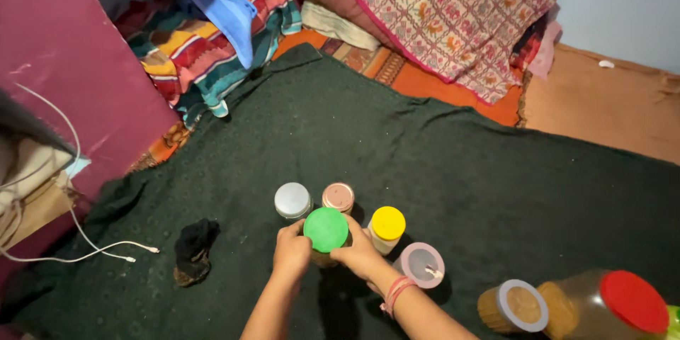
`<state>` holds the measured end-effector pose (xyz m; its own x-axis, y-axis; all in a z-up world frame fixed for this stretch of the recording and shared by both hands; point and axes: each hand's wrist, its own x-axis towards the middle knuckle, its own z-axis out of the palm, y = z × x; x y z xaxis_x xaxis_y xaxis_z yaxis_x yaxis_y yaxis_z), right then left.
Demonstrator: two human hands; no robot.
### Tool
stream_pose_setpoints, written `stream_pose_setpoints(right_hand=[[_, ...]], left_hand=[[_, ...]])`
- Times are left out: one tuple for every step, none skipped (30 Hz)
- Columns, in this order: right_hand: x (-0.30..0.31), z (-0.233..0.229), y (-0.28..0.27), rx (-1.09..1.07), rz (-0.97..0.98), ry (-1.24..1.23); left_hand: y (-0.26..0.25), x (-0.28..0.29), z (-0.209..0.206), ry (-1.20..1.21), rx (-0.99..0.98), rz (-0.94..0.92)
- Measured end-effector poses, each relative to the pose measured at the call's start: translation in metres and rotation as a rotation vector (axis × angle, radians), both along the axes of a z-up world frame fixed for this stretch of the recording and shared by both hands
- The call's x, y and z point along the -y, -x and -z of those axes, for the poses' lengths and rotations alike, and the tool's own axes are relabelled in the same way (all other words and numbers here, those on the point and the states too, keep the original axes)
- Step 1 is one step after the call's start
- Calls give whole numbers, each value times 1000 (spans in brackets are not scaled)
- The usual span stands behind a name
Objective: The person picks up various plastic jars and bottles from a wooden shelf and places them one by one onto a dark green mat on the floor. The person handles containers with different colored lids, including red, green, yellow, and white, moving them from the shelf to the mat in a sequential manner.
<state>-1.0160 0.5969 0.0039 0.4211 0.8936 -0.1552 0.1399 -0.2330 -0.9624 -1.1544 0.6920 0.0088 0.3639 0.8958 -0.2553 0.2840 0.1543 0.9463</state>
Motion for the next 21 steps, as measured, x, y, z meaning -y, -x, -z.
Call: stream_pose_setpoints(right_hand=[[-2, -1, 3, -46, 29, 56], [-4, -2, 6, -94, 55, 110], [-7, -2, 9, -142, 80, 165], [-11, -1, 11, -153, 80, 170], [-14, 4, 12, -164, 81, 176], [-16, 11, 11, -172, 83, 180], [-20, 21, 10, -233, 92, 187], [-22, 34, 9, -298, 101, 196], [-23, 46, 8, -362, 111, 205], [-23, 57, 7, -360, 112, 230], [-23, 66, 8, -358, 114, 255], [-24, 73, 6, -354, 116, 276], [-23, 77, 5, -305, 101, 280], [-21, 79, 5, -254, 89, 287], [-20, 79, 4, -203, 77, 294], [-20, 79, 3, -203, 70, 285], [-20, 80, 2, -203, 63, 275], [-21, 81, 0, -202, 54, 262], [-20, 83, 0, -180, 40, 322], [-20, 86, -1, -158, 23, 377], [-19, 90, -3, -135, 6, 432]], left_hand=[[1, -3, 9, 38, 49, -5], [1, -7, 20, 75, 96, -13], [1, -9, 31, 111, 143, -21], [0, -12, 43, 103, 115, -53], [-2, -12, 55, 95, 88, -84], [-4, -13, 68, 86, 64, -113], [-6, -15, 79, 126, 72, -123], [-6, -14, 90, 168, 77, -134], [-6, -13, 99, 211, 81, -145], [-6, -13, 106, 250, 84, -146], [-5, -14, 112, 289, 87, -147], [-7, -16, 118, 325, 92, -146], [-7, -16, 123, 290, 76, -145], [-6, -15, 127, 259, 61, -141], [-6, -15, 131, 228, 46, -137], [-7, -17, 135, 183, 48, -119], [-9, -20, 140, 139, 50, -101], [-10, -22, 143, 90, 53, -86], [-12, -20, 146, 91, 54, -87], [-13, -22, 147, 86, 56, -90], [-15, -23, 147, 82, 57, -92]])
